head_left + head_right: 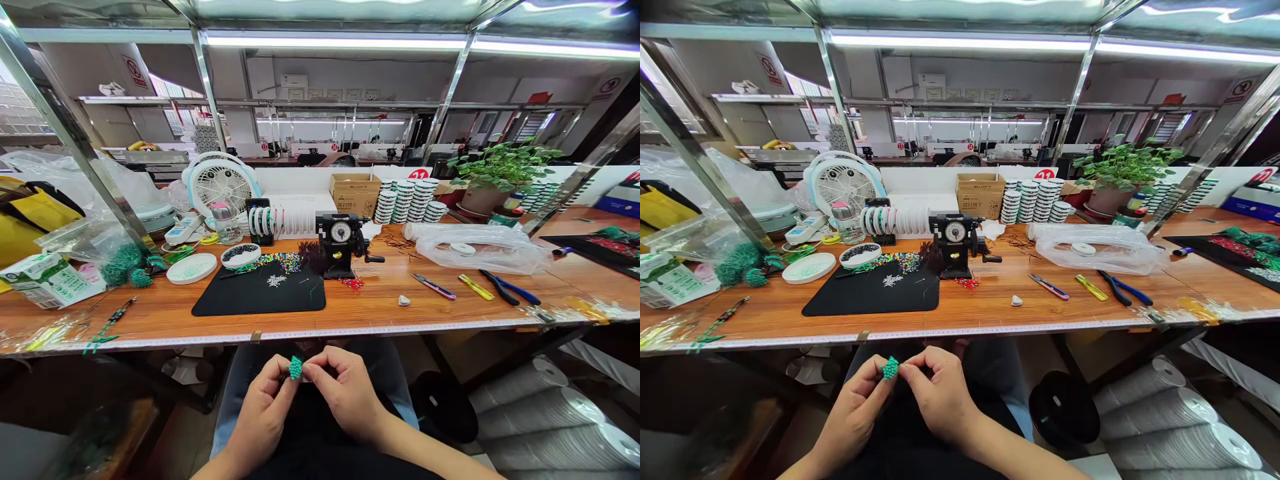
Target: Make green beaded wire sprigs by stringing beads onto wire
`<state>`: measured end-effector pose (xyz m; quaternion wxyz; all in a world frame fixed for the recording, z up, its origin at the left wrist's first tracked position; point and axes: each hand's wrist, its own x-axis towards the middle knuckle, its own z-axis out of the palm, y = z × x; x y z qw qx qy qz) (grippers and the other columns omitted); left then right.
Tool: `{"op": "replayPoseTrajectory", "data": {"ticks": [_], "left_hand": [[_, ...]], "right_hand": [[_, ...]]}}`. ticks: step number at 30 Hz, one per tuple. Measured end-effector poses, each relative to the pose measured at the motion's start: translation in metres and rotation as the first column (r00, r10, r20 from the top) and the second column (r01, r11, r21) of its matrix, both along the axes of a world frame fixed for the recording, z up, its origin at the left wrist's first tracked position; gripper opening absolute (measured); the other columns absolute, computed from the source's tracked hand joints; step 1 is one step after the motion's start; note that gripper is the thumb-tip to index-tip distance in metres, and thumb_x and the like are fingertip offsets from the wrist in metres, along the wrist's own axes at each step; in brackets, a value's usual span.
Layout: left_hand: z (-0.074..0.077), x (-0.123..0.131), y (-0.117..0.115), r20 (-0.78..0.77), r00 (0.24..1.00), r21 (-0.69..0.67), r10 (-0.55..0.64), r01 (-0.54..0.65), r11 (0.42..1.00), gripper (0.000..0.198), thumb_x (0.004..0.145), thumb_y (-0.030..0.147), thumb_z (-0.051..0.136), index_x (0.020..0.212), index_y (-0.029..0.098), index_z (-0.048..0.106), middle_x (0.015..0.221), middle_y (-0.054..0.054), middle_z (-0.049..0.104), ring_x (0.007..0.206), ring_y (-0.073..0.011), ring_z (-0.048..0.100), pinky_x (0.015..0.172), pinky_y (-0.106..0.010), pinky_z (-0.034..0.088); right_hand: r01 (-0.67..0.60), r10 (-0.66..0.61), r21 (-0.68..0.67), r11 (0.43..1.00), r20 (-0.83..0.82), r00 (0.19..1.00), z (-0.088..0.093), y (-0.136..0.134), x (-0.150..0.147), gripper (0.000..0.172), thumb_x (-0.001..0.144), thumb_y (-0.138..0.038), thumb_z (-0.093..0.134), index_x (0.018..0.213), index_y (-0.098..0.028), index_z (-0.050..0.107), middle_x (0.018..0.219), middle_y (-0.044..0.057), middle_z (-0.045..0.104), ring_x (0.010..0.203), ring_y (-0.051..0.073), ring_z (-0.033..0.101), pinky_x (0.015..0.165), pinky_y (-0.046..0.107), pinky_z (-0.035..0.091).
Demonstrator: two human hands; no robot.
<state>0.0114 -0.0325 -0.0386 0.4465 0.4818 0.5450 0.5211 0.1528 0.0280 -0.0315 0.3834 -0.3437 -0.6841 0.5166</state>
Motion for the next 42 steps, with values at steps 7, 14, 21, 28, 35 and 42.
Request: {"op": "replayPoseTrajectory", "data": {"ticks": [7,14,21,28,35,42], "left_hand": [[-0.009,0.002,0.0,0.341,0.939,-0.196,0.038,0.032,0.98,0.027,0.079,0.041,0.059,0.071,0.019,0.045,0.055,0.008,0.033,0.047,-0.0062,0.025,0.043,-0.018,0.021],[0.006,-0.004,0.005,0.505,0.813,-0.125,0.289,-0.263,0.957,0.02,0.079,0.032,0.062,0.074,0.018,0.049,0.062,0.005,0.044,0.05,-0.0063,0.037,0.044,-0.018,0.032],[0.001,0.005,0.002,0.446,0.888,-0.184,-0.112,0.213,0.96,0.023,0.08,0.038,0.059,0.079,0.016,0.053,0.061,0.001,0.053,0.048,-0.0083,0.046,0.041,-0.019,0.034],[0.001,0.007,0.002,0.459,0.884,-0.115,-0.089,0.159,0.981,0.021,0.083,0.036,0.055,0.075,0.017,0.05,0.055,0.004,0.046,0.047,-0.0081,0.043,0.045,-0.02,0.036],[0.012,0.008,-0.001,0.524,0.85,-0.142,0.055,0.024,0.99,0.024,0.081,0.034,0.059,0.068,0.018,0.046,0.053,0.005,0.041,0.047,-0.0078,0.04,0.043,-0.019,0.035],[0.014,0.008,-0.001,0.582,0.813,-0.14,0.028,0.067,0.988,0.025,0.082,0.031,0.057,0.065,0.017,0.045,0.049,0.006,0.038,0.041,-0.0076,0.041,0.04,-0.019,0.036]], "right_hand": [[-0.116,0.119,-0.031,0.993,0.104,0.987,0.0,0.001,-0.001,0.013,0.073,-0.02,0.061,0.065,-0.014,0.069,0.059,0.0,0.062,0.057,0.011,0.051,0.055,0.021,0.037],[-0.213,0.213,-0.006,0.977,-0.029,0.977,0.004,-0.001,0.007,0.015,0.07,-0.018,0.062,0.056,-0.014,0.061,0.053,-0.003,0.053,0.051,0.008,0.044,0.05,0.021,0.033],[-0.123,0.091,-0.192,0.974,-0.171,0.981,0.005,0.004,-0.004,0.023,0.077,-0.033,0.061,0.07,-0.012,0.067,0.058,0.002,0.061,0.055,0.013,0.054,0.056,0.025,0.043],[-0.059,0.031,-0.189,0.98,-0.147,0.989,0.002,0.004,-0.003,0.019,0.075,-0.03,0.063,0.068,-0.012,0.068,0.065,0.003,0.063,0.061,0.013,0.053,0.059,0.025,0.042],[-0.203,0.096,-0.326,0.923,-0.317,0.944,-0.006,0.005,0.002,0.023,0.071,-0.031,0.068,0.059,-0.013,0.058,0.049,-0.005,0.047,0.046,0.006,0.036,0.046,0.021,0.027],[-0.387,0.027,-0.489,0.782,-0.594,0.804,-0.005,0.004,-0.001,0.023,0.061,-0.024,0.074,0.055,-0.014,0.054,0.047,-0.007,0.04,0.037,0.002,0.024,0.039,0.021,0.013]]}}
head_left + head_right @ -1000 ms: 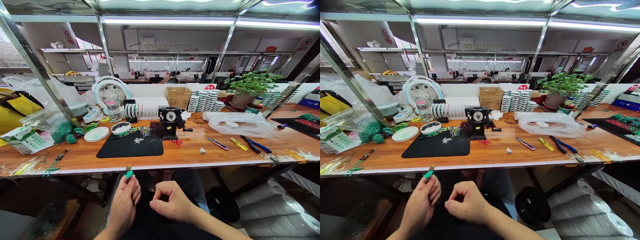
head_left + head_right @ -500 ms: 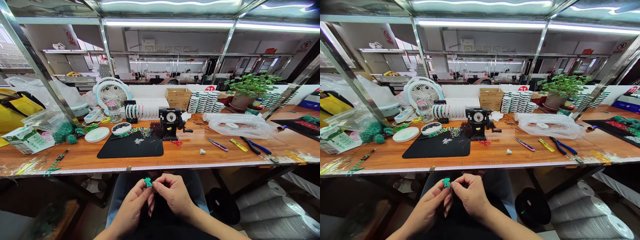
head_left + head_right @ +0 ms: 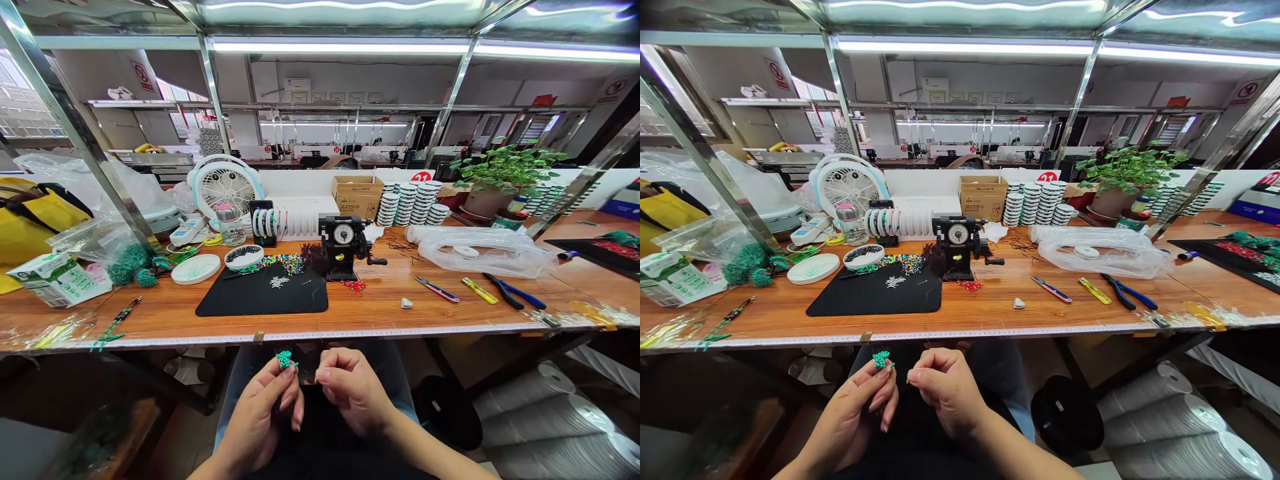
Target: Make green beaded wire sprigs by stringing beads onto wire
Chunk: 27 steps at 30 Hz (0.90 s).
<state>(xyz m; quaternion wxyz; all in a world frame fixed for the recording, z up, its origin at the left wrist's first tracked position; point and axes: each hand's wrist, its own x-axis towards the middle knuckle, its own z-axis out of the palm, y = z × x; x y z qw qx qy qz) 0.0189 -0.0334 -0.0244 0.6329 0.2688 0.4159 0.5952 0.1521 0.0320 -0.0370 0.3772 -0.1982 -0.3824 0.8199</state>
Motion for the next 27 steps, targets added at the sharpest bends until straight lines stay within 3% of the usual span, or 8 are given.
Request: {"op": "replayPoseTrajectory", "data": {"ticks": [3,5,8,14,27], "left_hand": [[-0.0022,-0.0026,0.0012,0.156,0.987,-0.03,-0.035,0.04,0.999,0.025,0.08,0.029,0.059,0.064,0.017,0.043,0.05,0.008,0.029,0.035,-0.003,0.021,0.031,-0.015,0.022],[-0.0047,-0.0047,0.0018,0.254,0.965,-0.046,-0.059,0.074,0.996,0.024,0.078,0.026,0.061,0.065,0.017,0.043,0.051,0.009,0.026,0.036,-0.0023,0.016,0.03,-0.013,0.016],[-0.0078,-0.0068,0.0024,0.322,0.944,-0.055,-0.072,0.095,0.994,0.026,0.079,0.024,0.06,0.064,0.016,0.041,0.052,0.009,0.025,0.037,-0.0019,0.015,0.03,-0.012,0.016],[-0.0068,-0.0071,0.0027,0.344,0.938,-0.097,-0.048,0.086,0.992,0.026,0.079,0.023,0.061,0.065,0.016,0.041,0.052,0.009,0.025,0.037,-0.0011,0.017,0.031,-0.012,0.015],[-0.0057,-0.0075,0.0029,0.349,0.937,-0.122,-0.024,0.071,0.99,0.026,0.079,0.022,0.061,0.064,0.016,0.04,0.052,0.009,0.026,0.036,-0.0007,0.017,0.031,-0.012,0.014]], "right_hand": [[-0.026,0.019,-0.102,0.994,-0.074,0.997,0.0034,0.0013,0.0001,0.021,0.062,-0.021,0.072,0.055,-0.014,0.054,0.045,-0.008,0.037,0.037,0.001,0.018,0.038,0.02,0.01],[-0.061,0.04,-0.168,0.984,-0.124,0.992,0.004,0.0026,0.0005,0.02,0.062,-0.02,0.071,0.056,-0.015,0.053,0.046,-0.008,0.037,0.038,0.002,0.019,0.037,0.019,0.009],[-0.085,0.048,-0.218,0.972,-0.17,0.984,0.0027,0.0036,0.0008,0.019,0.063,-0.019,0.071,0.057,-0.015,0.053,0.048,-0.007,0.038,0.04,0.003,0.021,0.037,0.018,0.01],[-0.035,0.021,-0.117,0.993,-0.113,0.993,0.0011,0.002,-0.0002,0.02,0.065,-0.021,0.072,0.057,-0.014,0.055,0.047,-0.007,0.036,0.039,0.002,0.019,0.038,0.02,0.01],[-0.006,-0.003,-0.107,0.994,-0.082,0.997,-0.0021,0.0056,0.0,0.02,0.065,-0.022,0.071,0.058,-0.014,0.054,0.045,-0.008,0.035,0.038,0.002,0.016,0.038,0.019,0.009]]}}
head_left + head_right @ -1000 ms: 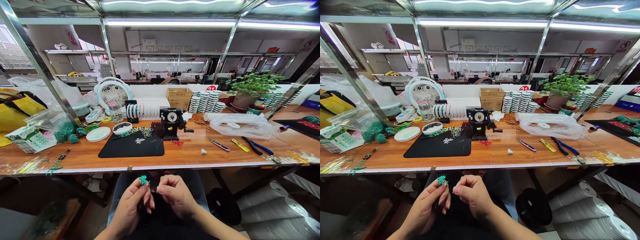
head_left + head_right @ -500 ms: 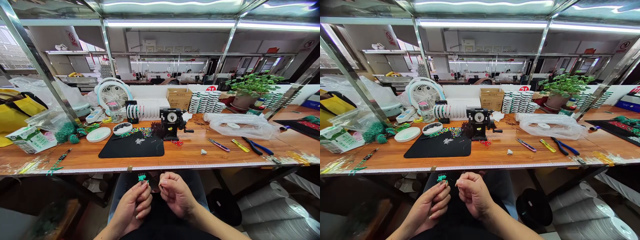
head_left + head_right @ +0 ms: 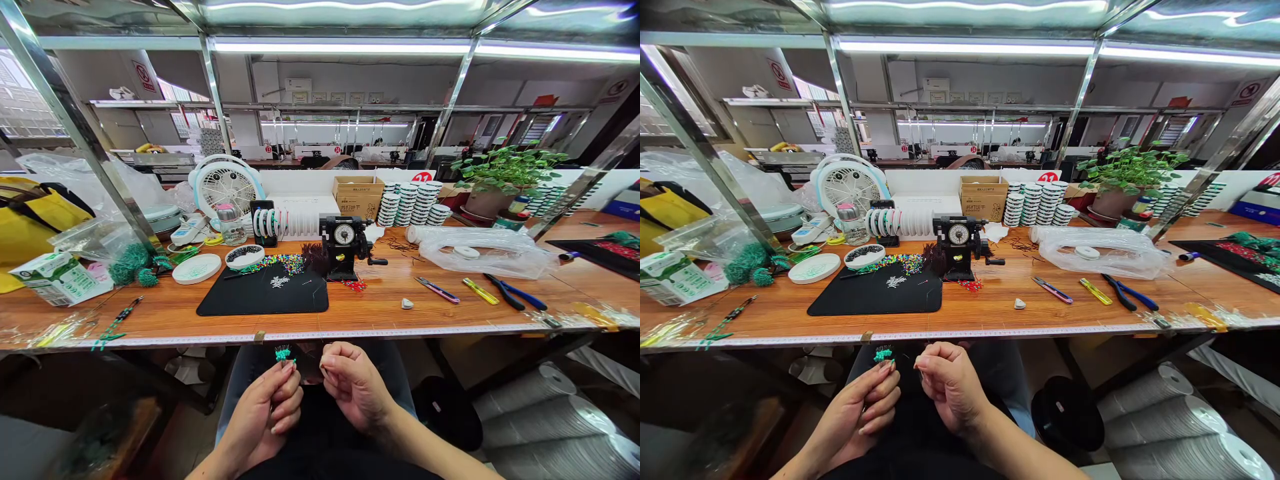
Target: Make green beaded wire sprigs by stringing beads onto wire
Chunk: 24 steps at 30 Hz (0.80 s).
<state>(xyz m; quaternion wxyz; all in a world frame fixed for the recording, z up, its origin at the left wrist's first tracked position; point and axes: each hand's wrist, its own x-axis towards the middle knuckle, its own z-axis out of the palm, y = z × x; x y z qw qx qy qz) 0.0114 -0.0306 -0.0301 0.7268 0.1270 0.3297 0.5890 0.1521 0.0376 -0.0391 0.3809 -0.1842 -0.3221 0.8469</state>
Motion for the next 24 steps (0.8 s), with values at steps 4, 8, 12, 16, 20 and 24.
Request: {"op": "replayPoseTrajectory", "data": {"ticks": [4,8,12,16,20,24], "left_hand": [[0.001,0.001,0.0,-0.017,1.0,-0.001,0.005,-0.005,1.0,0.026,0.078,0.021,0.061,0.064,0.016,0.04,0.051,0.009,0.027,0.037,-0.0008,0.018,0.032,-0.012,0.014],[0.001,0.001,0.0,-0.061,0.998,-0.022,0.019,-0.021,1.0,0.028,0.074,0.023,0.066,0.064,0.016,0.041,0.05,0.01,0.027,0.037,-0.0008,0.015,0.032,-0.013,0.013],[-0.002,0.0,0.001,-0.183,0.982,-0.041,0.047,-0.055,0.998,0.029,0.07,0.031,0.071,0.07,0.017,0.046,0.045,0.012,0.02,0.037,-0.0015,0.007,0.031,-0.013,0.007],[-0.005,0.003,0.001,-0.4,0.916,-0.064,-0.032,0.007,0.998,0.037,0.066,0.044,0.071,0.076,0.017,0.048,0.043,0.013,0.025,0.037,-0.0013,0.009,0.033,-0.015,0.004],[-0.009,0.006,-0.002,-0.479,0.876,-0.086,-0.05,0.01,0.996,0.041,0.065,0.049,0.069,0.072,0.02,0.042,0.045,0.013,0.025,0.037,-0.0017,0.012,0.035,-0.015,0.005],[-0.01,-0.001,0.0,-0.521,0.84,0.001,0.15,-0.175,0.985,0.034,0.073,0.041,0.065,0.07,0.019,0.04,0.049,0.011,0.029,0.039,-0.0024,0.017,0.036,-0.015,0.011]], "right_hand": [[0.057,-0.084,0.185,0.981,0.141,0.986,-0.003,0.0,0.0,0.021,0.069,-0.025,0.069,0.059,-0.015,0.054,0.048,-0.007,0.039,0.04,0.003,0.023,0.039,0.019,0.017],[0.035,-0.339,0.6,0.799,0.402,0.851,-0.002,-0.003,0.001,0.018,0.075,-0.026,0.063,0.062,-0.014,0.061,0.059,-0.001,0.053,0.057,0.01,0.045,0.056,0.023,0.037],[-0.084,-0.315,0.644,0.76,0.479,0.819,-0.001,-0.005,0.001,0.018,0.075,-0.031,0.065,0.082,-0.014,0.067,0.071,0.001,0.061,0.062,0.012,0.05,0.058,0.023,0.04],[-0.117,-0.262,0.619,0.777,0.486,0.834,-0.001,-0.003,-0.002,0.029,0.073,-0.035,0.068,0.096,-0.018,0.07,0.081,0.004,0.067,0.07,0.014,0.056,0.064,0.025,0.043],[-0.169,-0.317,0.659,0.733,0.55,0.773,-0.002,-0.005,-0.004,0.016,0.076,-0.027,0.063,0.073,-0.015,0.072,0.067,0.003,0.066,0.064,0.013,0.055,0.061,0.023,0.04],[-0.331,-0.21,0.637,0.696,0.621,0.755,0.0,-0.009,0.001,0.01,0.067,-0.013,0.062,0.058,-0.013,0.064,0.053,-0.003,0.054,0.051,0.008,0.044,0.049,0.02,0.031]]}}
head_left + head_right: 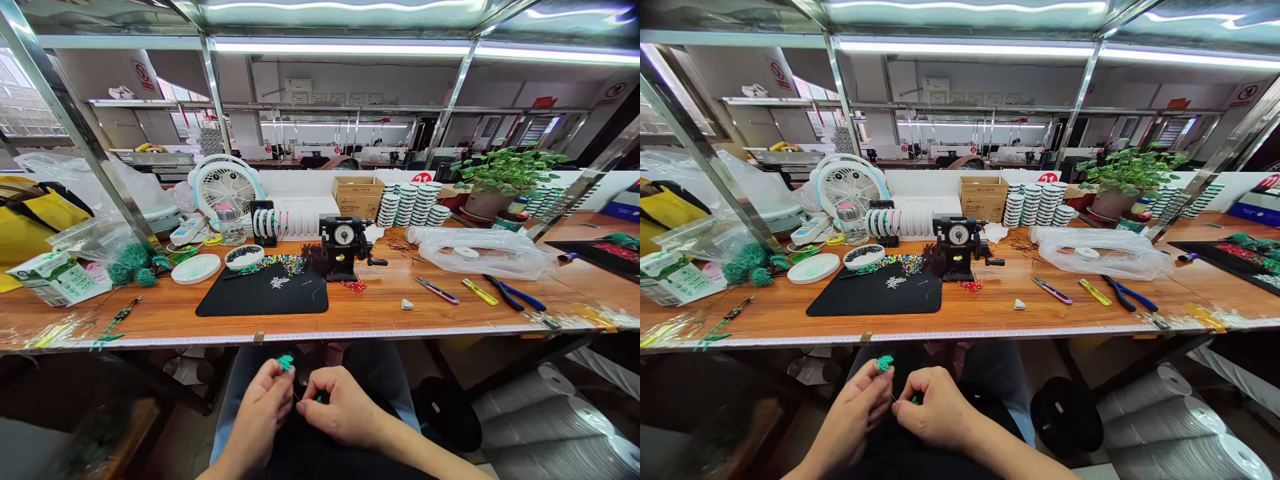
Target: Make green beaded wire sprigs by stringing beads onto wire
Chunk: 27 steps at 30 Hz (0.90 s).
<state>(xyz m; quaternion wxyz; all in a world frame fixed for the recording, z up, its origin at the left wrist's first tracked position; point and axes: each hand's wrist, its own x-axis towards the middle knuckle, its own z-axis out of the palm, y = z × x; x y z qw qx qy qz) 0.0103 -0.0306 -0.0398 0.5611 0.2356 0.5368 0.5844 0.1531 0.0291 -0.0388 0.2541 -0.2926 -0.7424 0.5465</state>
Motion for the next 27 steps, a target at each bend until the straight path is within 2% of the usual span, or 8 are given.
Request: {"op": "replayPoseTrajectory", "data": {"ticks": [2,4,8,10,12,17,21,27], "left_hand": [[0.003,-0.006,0.002,0.006,0.986,0.106,0.164,-0.164,0.981,0.029,0.077,0.037,0.062,0.069,0.019,0.04,0.051,0.01,0.03,0.041,-0.0033,0.02,0.036,-0.015,0.015],[0.008,-0.011,0.003,0.043,0.981,0.162,0.192,-0.196,0.967,0.026,0.08,0.033,0.06,0.069,0.018,0.041,0.055,0.008,0.034,0.042,-0.0039,0.027,0.038,-0.016,0.021],[0.013,-0.005,0.002,0.077,0.99,0.058,-0.118,0.114,0.992,0.017,0.078,0.03,0.061,0.08,0.015,0.053,0.067,0.001,0.052,0.048,-0.0057,0.043,0.038,-0.017,0.025],[0.011,0.002,0.001,0.111,0.962,0.029,-0.251,0.25,0.968,0.021,0.076,0.031,0.063,0.082,0.013,0.055,0.068,-0.002,0.055,0.046,-0.0062,0.045,0.036,-0.017,0.022],[0.007,0.006,0.0,0.161,0.93,0.042,-0.33,0.328,0.944,0.023,0.074,0.033,0.065,0.079,0.014,0.054,0.061,0.0,0.052,0.043,-0.0062,0.043,0.034,-0.017,0.018],[0.004,0.007,0.0,0.147,0.939,0.077,-0.312,0.303,0.95,0.026,0.075,0.039,0.064,0.081,0.016,0.053,0.05,0.007,0.035,0.04,-0.0045,0.029,0.034,-0.016,0.017],[0.008,0.006,-0.001,0.104,0.958,0.059,-0.266,0.261,0.963,0.027,0.075,0.04,0.063,0.079,0.016,0.051,0.05,0.009,0.032,0.041,-0.0037,0.022,0.035,-0.016,0.014],[0.008,0.008,-0.001,0.072,0.963,0.041,-0.259,0.257,0.966,0.029,0.076,0.042,0.062,0.077,0.017,0.047,0.051,0.008,0.033,0.042,-0.0045,0.024,0.035,-0.017,0.015]], "right_hand": [[-0.083,0.081,-0.042,0.996,-0.052,0.995,0.003,0.0,0.005,0.01,0.064,-0.011,0.063,0.054,-0.013,0.06,0.051,-0.004,0.05,0.05,0.007,0.041,0.048,0.02,0.029],[-0.102,0.088,-0.1,0.99,-0.136,0.987,0.007,0.002,0.009,0.014,0.064,-0.015,0.065,0.052,-0.013,0.058,0.049,-0.005,0.048,0.049,0.007,0.04,0.048,0.02,0.029],[0.108,-0.152,-0.19,0.976,-0.235,0.96,0.015,0.007,0.006,0.022,0.076,-0.028,0.06,0.06,-0.013,0.063,0.055,-0.001,0.055,0.054,0.01,0.047,0.055,0.023,0.037],[0.131,-0.184,-0.221,0.966,-0.24,0.953,0.016,0.008,0.001,0.024,0.079,-0.032,0.059,0.067,-0.013,0.067,0.058,0.001,0.059,0.058,0.012,0.051,0.06,0.024,0.04],[0.116,-0.175,-0.243,0.963,-0.235,0.956,0.015,0.008,-0.002,0.023,0.077,-0.033,0.061,0.069,-0.013,0.068,0.058,0.001,0.06,0.058,0.012,0.052,0.059,0.024,0.041],[0.163,-0.221,-0.244,0.956,-0.234,0.947,0.005,0.007,-0.002,0.02,0.077,-0.031,0.062,0.072,-0.012,0.068,0.067,0.003,0.064,0.063,0.013,0.054,0.061,0.024,0.042],[0.179,-0.215,-0.174,0.968,-0.216,0.952,0.002,0.005,-0.002,0.019,0.079,-0.028,0.06,0.073,-0.013,0.069,0.07,0.004,0.066,0.067,0.014,0.056,0.066,0.025,0.044],[0.204,-0.218,-0.097,0.974,-0.178,0.96,0.001,0.003,-0.004,0.02,0.081,-0.029,0.057,0.076,-0.014,0.068,0.073,0.005,0.067,0.069,0.015,0.058,0.068,0.026,0.044]]}}
